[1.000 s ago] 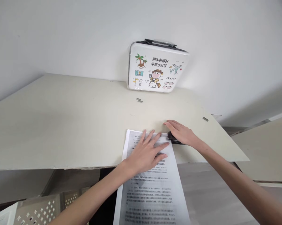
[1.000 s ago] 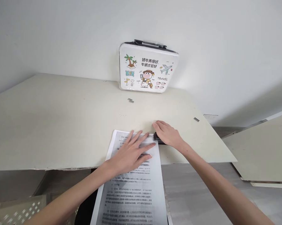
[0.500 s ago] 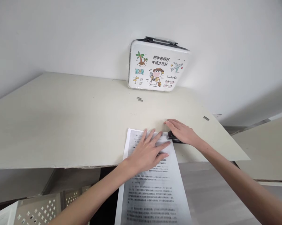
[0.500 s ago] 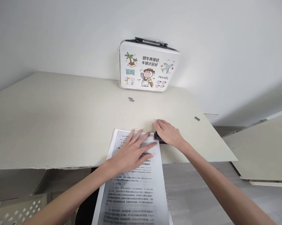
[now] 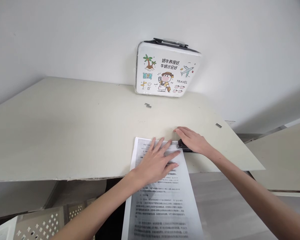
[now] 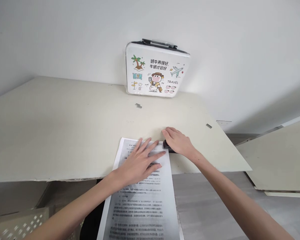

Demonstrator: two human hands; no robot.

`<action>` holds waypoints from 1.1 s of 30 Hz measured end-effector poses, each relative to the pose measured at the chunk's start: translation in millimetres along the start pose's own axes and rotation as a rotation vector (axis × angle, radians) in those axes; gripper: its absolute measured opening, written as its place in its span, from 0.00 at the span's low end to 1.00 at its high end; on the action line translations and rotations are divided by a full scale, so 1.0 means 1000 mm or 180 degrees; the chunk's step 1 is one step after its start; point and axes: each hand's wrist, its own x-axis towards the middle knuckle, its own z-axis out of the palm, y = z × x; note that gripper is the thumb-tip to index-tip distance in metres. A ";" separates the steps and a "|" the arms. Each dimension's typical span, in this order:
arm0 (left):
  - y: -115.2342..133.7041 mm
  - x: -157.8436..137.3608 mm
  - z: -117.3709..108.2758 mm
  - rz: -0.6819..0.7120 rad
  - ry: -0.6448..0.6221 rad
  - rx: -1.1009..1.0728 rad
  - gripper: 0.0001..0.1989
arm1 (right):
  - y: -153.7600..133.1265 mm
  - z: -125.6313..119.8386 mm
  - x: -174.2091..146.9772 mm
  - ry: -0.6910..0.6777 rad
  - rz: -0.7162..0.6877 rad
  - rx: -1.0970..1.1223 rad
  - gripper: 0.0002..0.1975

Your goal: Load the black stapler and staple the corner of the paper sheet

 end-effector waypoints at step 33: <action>0.000 0.000 0.000 -0.0042 -0.0060 -0.0012 0.27 | -0.013 0.001 -0.003 -0.0023 0.0001 -0.0321 0.24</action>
